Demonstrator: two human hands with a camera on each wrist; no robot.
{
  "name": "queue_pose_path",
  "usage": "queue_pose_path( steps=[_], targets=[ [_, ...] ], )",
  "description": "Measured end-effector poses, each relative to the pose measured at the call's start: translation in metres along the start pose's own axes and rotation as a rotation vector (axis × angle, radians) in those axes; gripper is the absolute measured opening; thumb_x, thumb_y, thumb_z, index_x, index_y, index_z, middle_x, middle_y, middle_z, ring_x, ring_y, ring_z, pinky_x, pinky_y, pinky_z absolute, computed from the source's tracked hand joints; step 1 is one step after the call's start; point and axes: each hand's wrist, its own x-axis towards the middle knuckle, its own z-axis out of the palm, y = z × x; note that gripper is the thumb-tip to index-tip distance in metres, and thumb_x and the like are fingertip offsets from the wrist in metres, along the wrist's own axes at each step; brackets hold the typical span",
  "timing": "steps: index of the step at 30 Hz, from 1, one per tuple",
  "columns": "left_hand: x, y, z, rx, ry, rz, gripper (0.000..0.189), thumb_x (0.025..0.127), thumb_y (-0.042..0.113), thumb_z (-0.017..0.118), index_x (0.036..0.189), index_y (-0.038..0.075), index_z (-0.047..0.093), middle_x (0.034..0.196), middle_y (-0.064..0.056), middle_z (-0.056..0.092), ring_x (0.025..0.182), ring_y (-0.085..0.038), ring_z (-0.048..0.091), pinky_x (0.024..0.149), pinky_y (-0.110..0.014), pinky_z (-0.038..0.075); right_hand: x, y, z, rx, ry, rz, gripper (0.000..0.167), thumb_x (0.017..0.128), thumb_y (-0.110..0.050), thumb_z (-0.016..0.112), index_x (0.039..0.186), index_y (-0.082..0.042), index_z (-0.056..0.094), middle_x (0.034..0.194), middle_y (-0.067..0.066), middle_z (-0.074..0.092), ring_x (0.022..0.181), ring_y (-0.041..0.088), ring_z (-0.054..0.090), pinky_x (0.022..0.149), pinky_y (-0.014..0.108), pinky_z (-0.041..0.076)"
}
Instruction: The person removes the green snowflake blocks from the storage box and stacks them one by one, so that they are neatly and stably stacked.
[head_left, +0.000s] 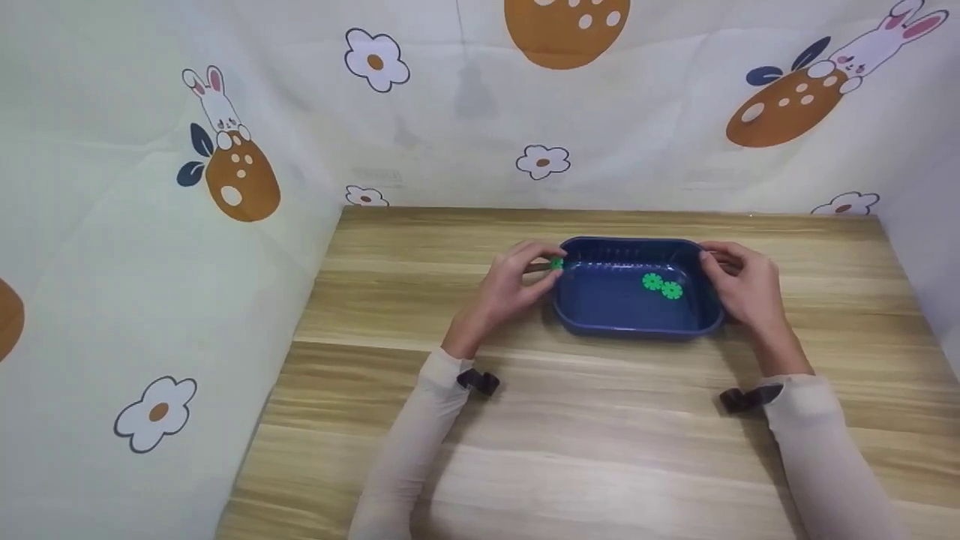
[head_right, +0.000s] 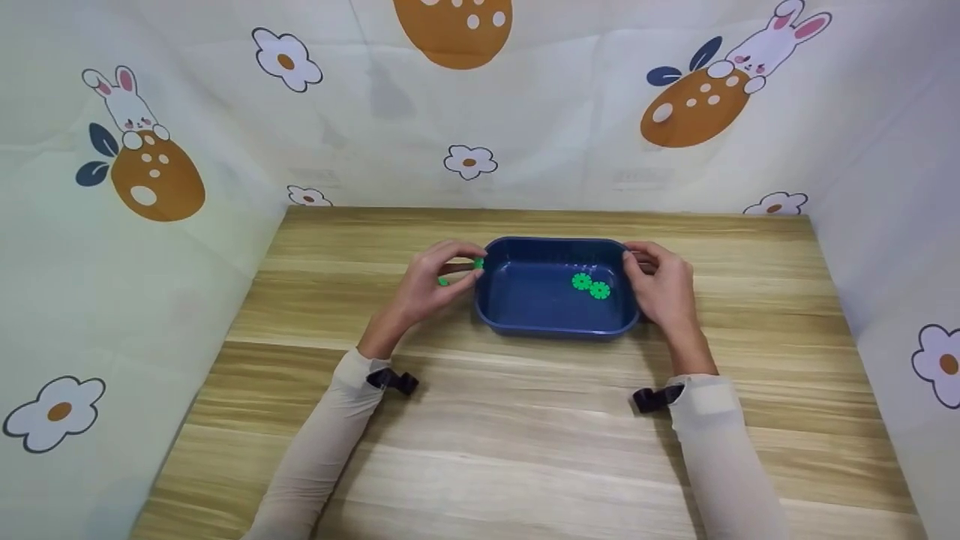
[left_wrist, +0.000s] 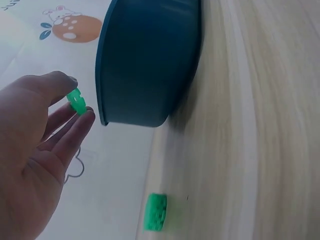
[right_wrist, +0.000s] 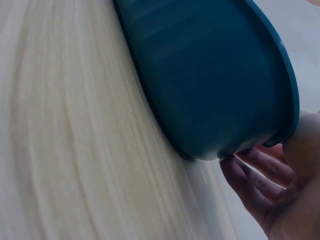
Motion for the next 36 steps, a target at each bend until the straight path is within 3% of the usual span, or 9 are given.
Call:
queue_pose_path(
  steps=[9,16,28,36],
  targets=[
    [-0.018,-0.011,-0.026,0.061,0.008,-0.054,0.025,0.101,0.008,0.075,0.124,-0.002,0.072,0.125,-0.015,0.074,0.119,-0.025,0.076,0.101,-0.028,0.062,0.0,0.001,0.0,0.01,0.0,-0.01,0.036,0.107,-0.029,0.069,0.129,-0.002,0.077,0.121,0.024,0.078,0.094,-0.016,0.064,0.088,0.002,0.051],
    [-0.029,-0.021,-0.04,0.176,0.004,-0.053,0.023,0.099,0.005,0.077,0.122,0.0,0.073,0.122,-0.015,0.077,0.118,-0.026,0.075,0.102,-0.033,0.062,-0.001,0.002,0.0,0.005,0.009,-0.04,0.035,0.106,-0.028,0.07,0.126,0.0,0.078,0.112,0.018,0.079,0.091,-0.018,0.065,0.086,0.001,0.051],
    [-0.034,-0.033,-0.048,0.247,-0.065,-0.094,0.025,0.095,0.0,0.079,0.12,-0.003,0.076,0.126,-0.017,0.076,0.119,-0.033,0.073,0.104,-0.043,0.061,0.0,0.005,-0.001,0.016,-0.012,-0.021,0.037,0.106,-0.028,0.069,0.128,0.001,0.077,0.117,0.021,0.079,0.094,-0.017,0.064,0.087,0.002,0.052],
    [-0.039,-0.034,-0.051,0.263,-0.154,-0.136,0.028,0.095,0.002,0.079,0.122,0.001,0.077,0.125,-0.015,0.078,0.119,-0.03,0.073,0.106,-0.043,0.06,0.0,0.002,-0.001,0.004,-0.013,-0.021,0.037,0.107,-0.029,0.069,0.128,-0.001,0.077,0.12,0.026,0.077,0.094,-0.017,0.064,0.088,0.002,0.051]
  ],
)
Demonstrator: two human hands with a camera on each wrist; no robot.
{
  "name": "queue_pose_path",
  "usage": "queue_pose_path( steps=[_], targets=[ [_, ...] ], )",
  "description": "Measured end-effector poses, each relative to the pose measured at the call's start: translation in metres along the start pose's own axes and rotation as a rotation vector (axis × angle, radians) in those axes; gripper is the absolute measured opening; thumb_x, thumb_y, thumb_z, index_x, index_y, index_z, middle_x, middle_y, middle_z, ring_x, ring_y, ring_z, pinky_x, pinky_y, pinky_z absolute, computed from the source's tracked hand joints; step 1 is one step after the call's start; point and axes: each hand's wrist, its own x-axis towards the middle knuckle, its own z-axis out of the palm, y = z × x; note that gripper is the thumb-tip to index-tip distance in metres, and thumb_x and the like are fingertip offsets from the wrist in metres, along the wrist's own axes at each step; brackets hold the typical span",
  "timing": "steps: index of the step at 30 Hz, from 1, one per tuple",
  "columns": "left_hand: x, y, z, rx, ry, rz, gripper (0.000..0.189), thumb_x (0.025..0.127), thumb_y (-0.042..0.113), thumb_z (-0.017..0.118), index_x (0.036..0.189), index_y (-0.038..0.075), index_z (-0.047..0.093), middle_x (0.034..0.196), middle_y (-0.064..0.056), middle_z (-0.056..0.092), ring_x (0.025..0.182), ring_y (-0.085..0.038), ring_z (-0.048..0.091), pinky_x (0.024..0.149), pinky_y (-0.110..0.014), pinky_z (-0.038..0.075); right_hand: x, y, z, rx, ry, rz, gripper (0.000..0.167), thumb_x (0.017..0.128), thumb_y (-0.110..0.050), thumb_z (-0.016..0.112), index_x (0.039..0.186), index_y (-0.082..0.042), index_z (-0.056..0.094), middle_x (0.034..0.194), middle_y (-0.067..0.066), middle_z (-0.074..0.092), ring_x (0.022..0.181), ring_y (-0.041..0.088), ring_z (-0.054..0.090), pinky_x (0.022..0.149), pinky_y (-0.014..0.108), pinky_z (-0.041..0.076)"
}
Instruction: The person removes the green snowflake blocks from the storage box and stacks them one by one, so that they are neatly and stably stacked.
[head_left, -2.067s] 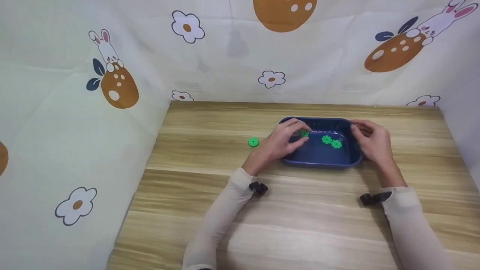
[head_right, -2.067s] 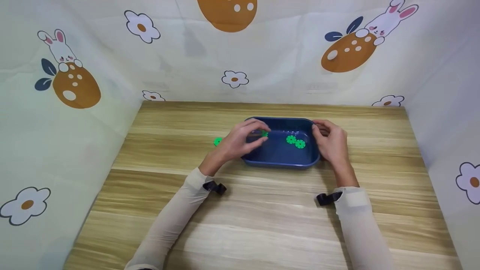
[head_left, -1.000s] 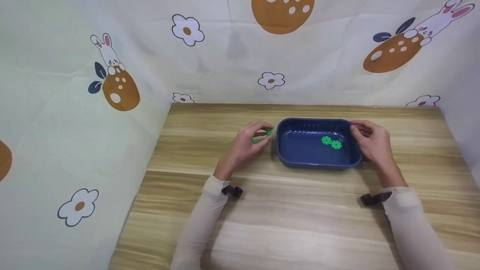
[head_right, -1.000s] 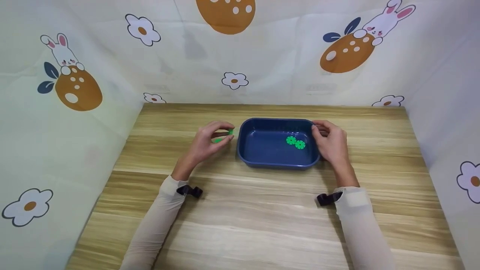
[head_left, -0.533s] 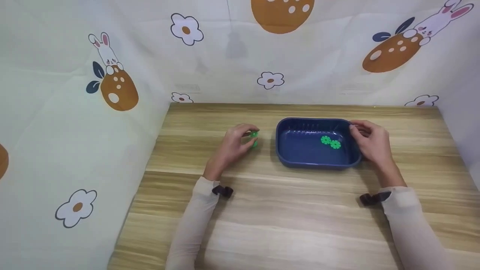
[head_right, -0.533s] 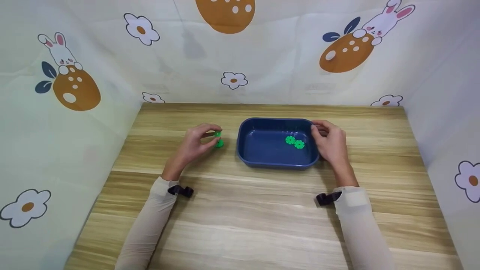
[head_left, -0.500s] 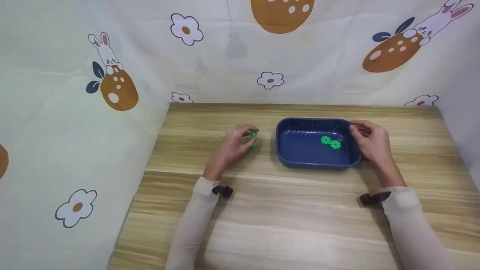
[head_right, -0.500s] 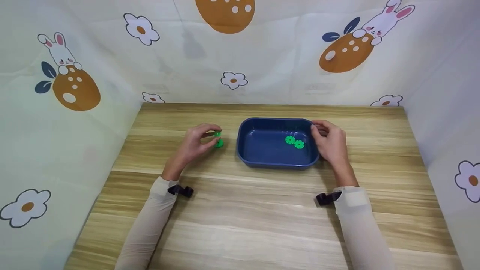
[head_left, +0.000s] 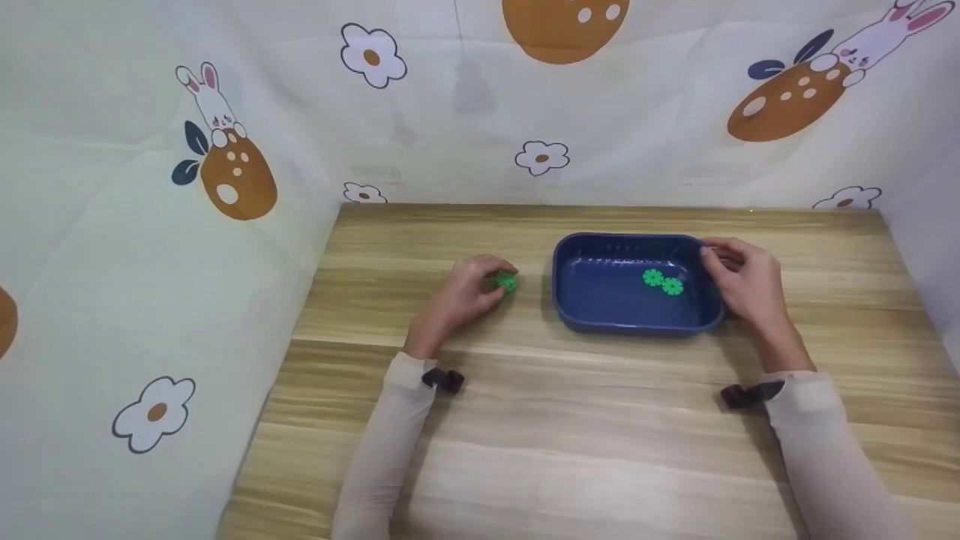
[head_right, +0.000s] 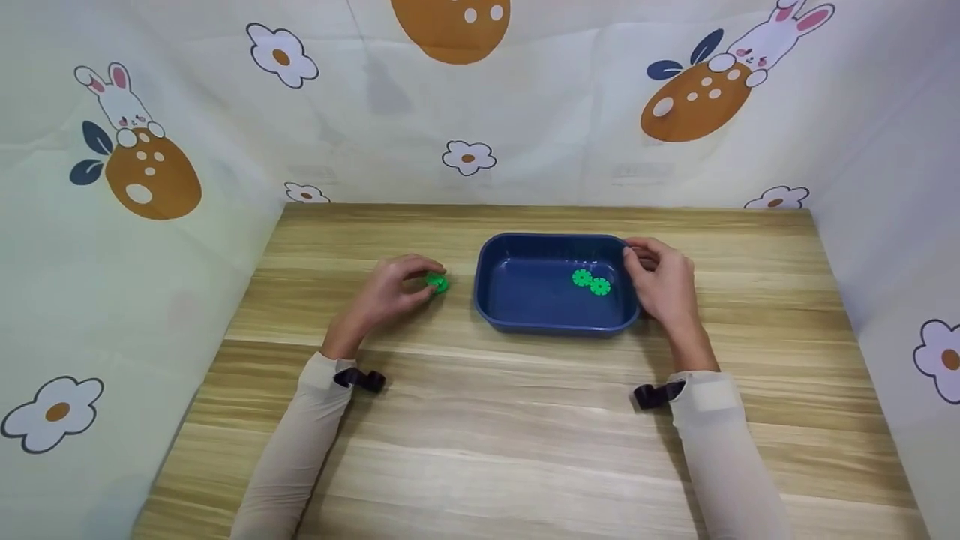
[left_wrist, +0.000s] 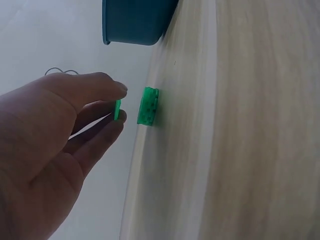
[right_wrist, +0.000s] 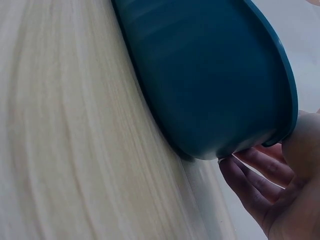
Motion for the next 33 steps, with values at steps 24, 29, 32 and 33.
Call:
queue_pose_path(
  steps=[24,29,32,33],
  targets=[
    [-0.001,-0.0048,0.0017,-0.007,-0.107,-0.003,0.031,0.093,-0.005,0.076,0.124,0.001,0.076,0.127,-0.015,0.078,0.122,-0.03,0.073,0.108,-0.042,0.059,0.0002,-0.0021,0.0016,0.014,0.027,0.003,0.033,0.105,-0.027,0.071,0.125,-0.002,0.079,0.114,0.019,0.08,0.092,-0.016,0.066,0.085,0.002,0.052],
    [-0.0014,-0.0048,0.0017,0.004,-0.104,-0.013,0.034,0.095,0.0,0.077,0.129,0.003,0.074,0.135,-0.016,0.074,0.129,-0.032,0.07,0.114,-0.043,0.055,-0.0002,-0.0023,0.002,0.013,0.025,0.006,0.033,0.105,-0.027,0.071,0.125,-0.002,0.079,0.113,0.017,0.08,0.092,-0.016,0.066,0.085,0.002,0.052],
    [-0.0011,-0.0055,0.0023,0.01,-0.094,-0.009,0.033,0.096,0.001,0.078,0.129,0.002,0.074,0.135,-0.017,0.074,0.13,-0.033,0.069,0.114,-0.044,0.055,-0.0001,-0.0018,0.002,0.008,0.024,0.009,0.033,0.105,-0.027,0.071,0.125,-0.002,0.079,0.113,0.018,0.08,0.092,-0.015,0.066,0.086,0.002,0.052],
    [-0.001,-0.0057,0.0027,0.008,-0.092,-0.009,0.032,0.096,0.001,0.078,0.128,0.001,0.075,0.134,-0.017,0.075,0.128,-0.032,0.07,0.113,-0.043,0.056,-0.0001,-0.0015,0.0019,0.007,0.023,0.011,0.033,0.105,-0.028,0.071,0.126,-0.002,0.079,0.114,0.019,0.08,0.092,-0.015,0.066,0.086,0.002,0.052]
  ],
)
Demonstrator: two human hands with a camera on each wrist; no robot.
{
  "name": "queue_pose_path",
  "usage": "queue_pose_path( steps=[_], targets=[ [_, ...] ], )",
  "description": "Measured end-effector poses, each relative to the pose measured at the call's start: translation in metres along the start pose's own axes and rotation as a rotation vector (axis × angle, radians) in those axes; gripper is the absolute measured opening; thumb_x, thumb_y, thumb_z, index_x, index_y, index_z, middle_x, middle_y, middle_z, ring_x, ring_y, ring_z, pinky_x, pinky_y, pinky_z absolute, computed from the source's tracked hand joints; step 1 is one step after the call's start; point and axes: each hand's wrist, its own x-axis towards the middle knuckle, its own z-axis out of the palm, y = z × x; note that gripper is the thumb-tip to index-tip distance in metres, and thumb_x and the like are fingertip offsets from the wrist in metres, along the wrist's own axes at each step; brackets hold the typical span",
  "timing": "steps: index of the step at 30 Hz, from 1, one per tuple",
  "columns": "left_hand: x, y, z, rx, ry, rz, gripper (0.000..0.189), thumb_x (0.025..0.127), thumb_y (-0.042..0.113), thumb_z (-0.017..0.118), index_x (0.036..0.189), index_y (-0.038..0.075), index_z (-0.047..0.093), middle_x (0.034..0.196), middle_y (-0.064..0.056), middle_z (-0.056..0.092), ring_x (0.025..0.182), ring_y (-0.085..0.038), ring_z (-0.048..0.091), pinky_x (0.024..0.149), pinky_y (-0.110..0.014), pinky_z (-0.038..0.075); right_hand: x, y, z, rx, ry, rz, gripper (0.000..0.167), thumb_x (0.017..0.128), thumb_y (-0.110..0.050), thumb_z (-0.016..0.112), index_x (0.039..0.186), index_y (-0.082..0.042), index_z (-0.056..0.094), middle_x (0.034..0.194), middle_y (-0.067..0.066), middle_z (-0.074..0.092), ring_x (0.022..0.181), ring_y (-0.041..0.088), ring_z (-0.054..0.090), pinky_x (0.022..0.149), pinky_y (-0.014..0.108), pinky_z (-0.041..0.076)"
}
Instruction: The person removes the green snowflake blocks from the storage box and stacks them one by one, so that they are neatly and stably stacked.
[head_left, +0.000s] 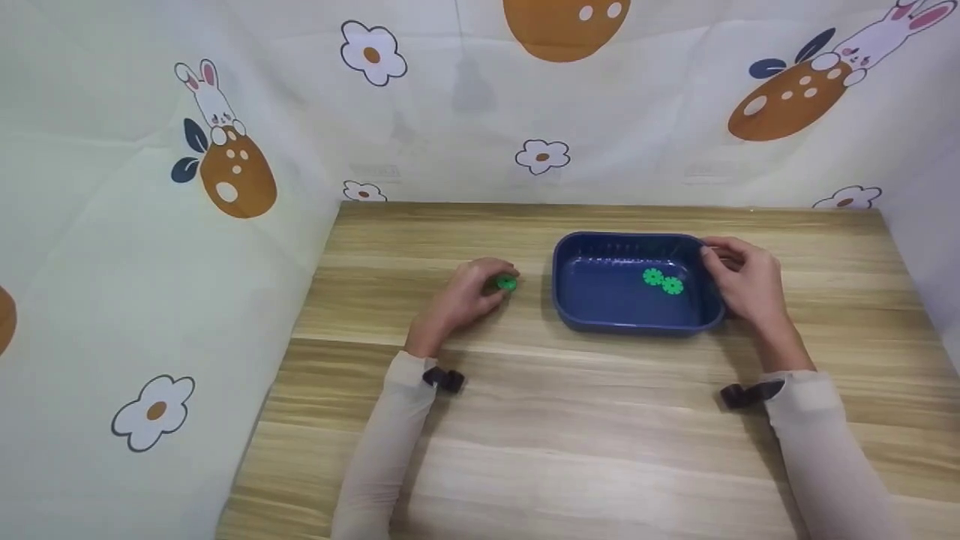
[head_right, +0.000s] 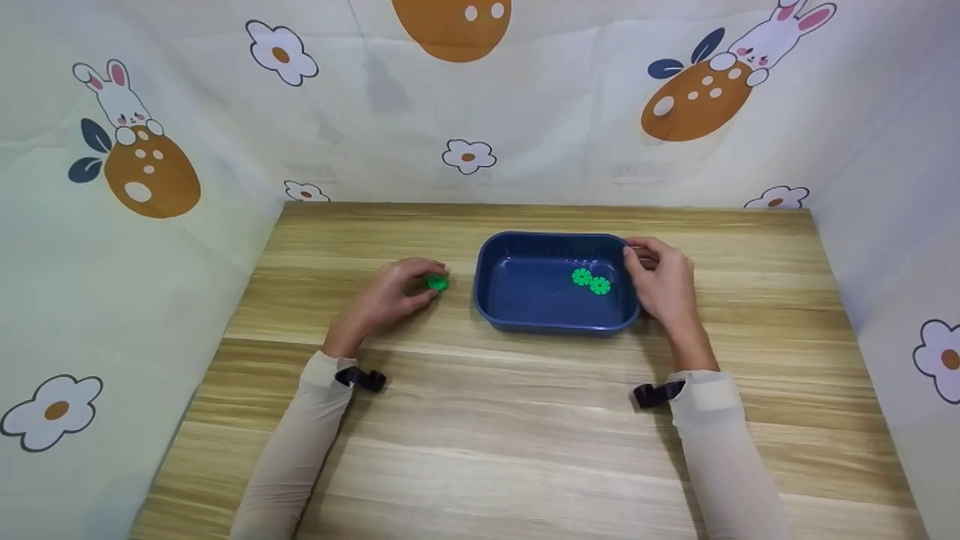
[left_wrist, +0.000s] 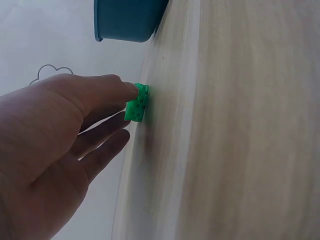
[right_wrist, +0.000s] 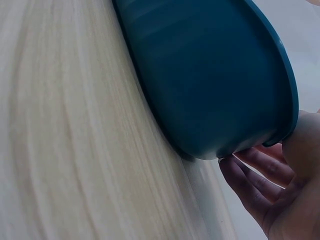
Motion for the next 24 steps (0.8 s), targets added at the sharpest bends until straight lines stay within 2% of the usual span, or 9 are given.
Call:
queue_pose_path(
  steps=[6,16,24],
  targets=[
    [0.0013,-0.0034,0.003,-0.004,0.011,0.011,0.027,0.097,0.001,0.076,0.124,0.0,0.076,0.125,-0.015,0.078,0.12,-0.029,0.073,0.107,-0.042,0.059,-0.0007,0.0006,-0.0005,-0.021,-0.009,0.015,0.036,0.106,-0.031,0.07,0.128,-0.004,0.078,0.118,0.021,0.078,0.093,-0.015,0.065,0.088,0.001,0.051],
    [0.0002,-0.0037,0.0018,-0.023,0.009,0.0,0.028,0.095,-0.001,0.077,0.124,-0.001,0.076,0.126,-0.017,0.078,0.12,-0.032,0.074,0.108,-0.043,0.059,-0.0003,-0.0005,-0.0006,-0.027,-0.013,0.022,0.036,0.106,-0.032,0.069,0.129,-0.005,0.078,0.12,0.022,0.078,0.094,-0.015,0.064,0.088,0.001,0.05],
    [-0.0006,-0.004,0.0018,-0.013,0.016,0.016,0.028,0.095,0.0,0.077,0.123,0.001,0.076,0.125,-0.015,0.078,0.119,-0.03,0.074,0.107,-0.042,0.06,0.0004,0.0006,0.0001,-0.027,-0.01,0.016,0.035,0.106,-0.03,0.069,0.128,-0.005,0.078,0.12,0.022,0.078,0.093,-0.016,0.064,0.087,0.0,0.05]
  ],
)
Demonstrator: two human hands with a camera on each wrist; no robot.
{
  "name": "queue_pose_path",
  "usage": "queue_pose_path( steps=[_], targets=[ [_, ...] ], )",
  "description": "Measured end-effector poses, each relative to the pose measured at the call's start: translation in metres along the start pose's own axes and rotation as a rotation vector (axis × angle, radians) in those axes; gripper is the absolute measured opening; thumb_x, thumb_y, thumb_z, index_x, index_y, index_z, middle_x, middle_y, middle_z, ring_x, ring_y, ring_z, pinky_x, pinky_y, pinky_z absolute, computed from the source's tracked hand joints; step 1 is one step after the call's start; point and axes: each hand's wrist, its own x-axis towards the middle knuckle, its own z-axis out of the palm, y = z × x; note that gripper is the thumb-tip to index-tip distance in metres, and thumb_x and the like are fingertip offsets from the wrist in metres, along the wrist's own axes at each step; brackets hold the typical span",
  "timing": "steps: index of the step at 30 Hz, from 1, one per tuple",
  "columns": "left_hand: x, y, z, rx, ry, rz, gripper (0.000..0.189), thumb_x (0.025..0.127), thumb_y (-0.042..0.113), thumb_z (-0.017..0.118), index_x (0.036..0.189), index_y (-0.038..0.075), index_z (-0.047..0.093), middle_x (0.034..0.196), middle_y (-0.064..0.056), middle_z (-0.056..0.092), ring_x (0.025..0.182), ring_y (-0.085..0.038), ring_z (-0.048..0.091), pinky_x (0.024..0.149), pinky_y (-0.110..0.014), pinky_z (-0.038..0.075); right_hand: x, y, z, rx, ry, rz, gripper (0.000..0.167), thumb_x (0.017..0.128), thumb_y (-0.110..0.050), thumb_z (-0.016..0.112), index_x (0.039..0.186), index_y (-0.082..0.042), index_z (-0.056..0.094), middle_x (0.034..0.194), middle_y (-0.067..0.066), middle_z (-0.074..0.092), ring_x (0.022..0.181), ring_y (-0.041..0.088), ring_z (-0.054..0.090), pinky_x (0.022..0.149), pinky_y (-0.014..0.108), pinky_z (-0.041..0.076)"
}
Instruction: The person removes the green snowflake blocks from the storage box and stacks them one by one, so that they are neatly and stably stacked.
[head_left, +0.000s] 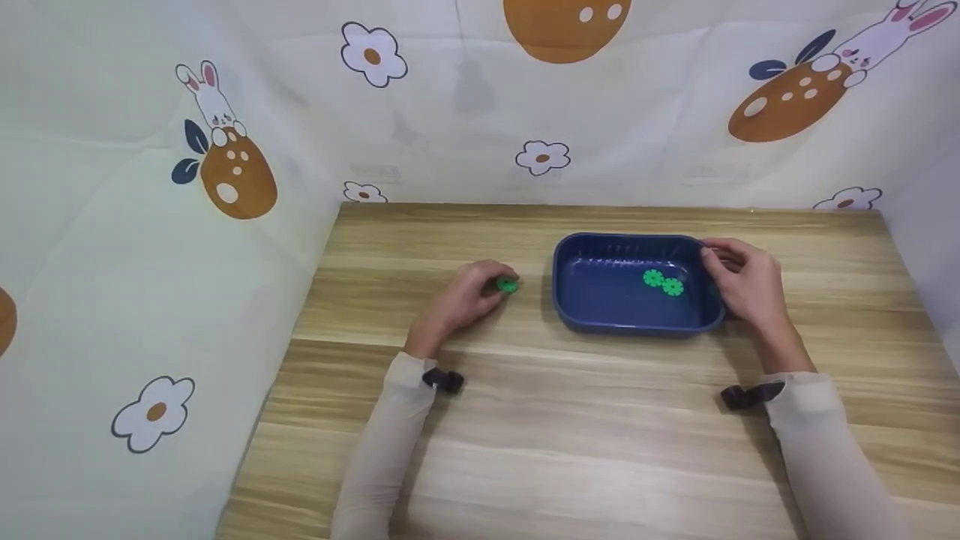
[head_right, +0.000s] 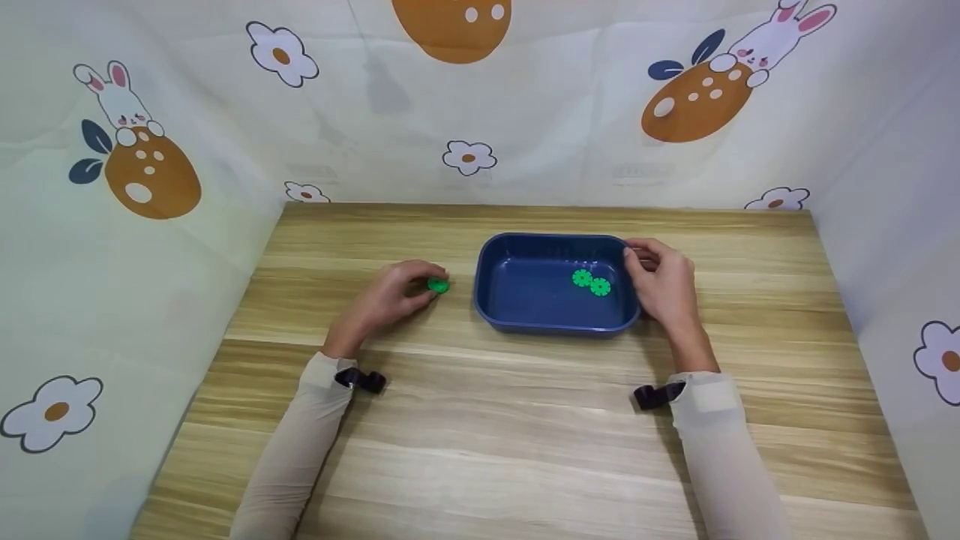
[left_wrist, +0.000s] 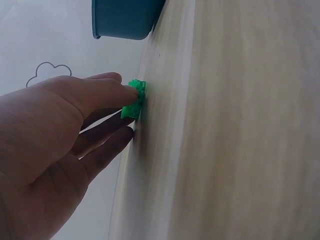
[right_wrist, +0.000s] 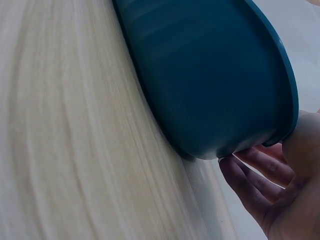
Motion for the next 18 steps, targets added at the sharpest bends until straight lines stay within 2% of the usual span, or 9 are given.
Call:
queue_pose_path(
  steps=[10,14,18],
  targets=[
    [0.0021,0.0005,0.0013,0.022,0.005,0.029,0.029,0.095,0.0,0.078,0.124,0.001,0.076,0.127,-0.016,0.078,0.122,-0.031,0.073,0.109,-0.042,0.058,-0.0012,-0.0004,-0.0018,0.008,0.004,-0.018,0.035,0.106,-0.03,0.07,0.127,-0.003,0.078,0.118,0.023,0.078,0.093,-0.016,0.065,0.087,0.001,0.051],
    [0.0018,0.0015,0.0006,0.027,-0.003,0.016,0.04,0.097,0.006,0.08,0.136,0.005,0.072,0.146,-0.019,0.068,0.139,-0.035,0.064,0.12,-0.048,0.051,-0.0008,0.0002,-0.0019,0.023,0.008,-0.029,0.035,0.106,-0.028,0.07,0.126,-0.001,0.078,0.117,0.024,0.078,0.093,-0.016,0.065,0.087,0.002,0.052],
    [0.0007,0.0049,-0.0001,0.033,0.018,-0.013,0.054,0.098,0.015,0.08,0.149,0.013,0.064,0.163,-0.019,0.054,0.153,-0.037,0.05,0.127,-0.052,0.041,0.0007,0.0013,-0.0005,0.025,0.001,-0.027,0.036,0.106,-0.028,0.07,0.127,-0.001,0.078,0.119,0.025,0.078,0.093,-0.016,0.065,0.087,0.002,0.052]
  ],
)
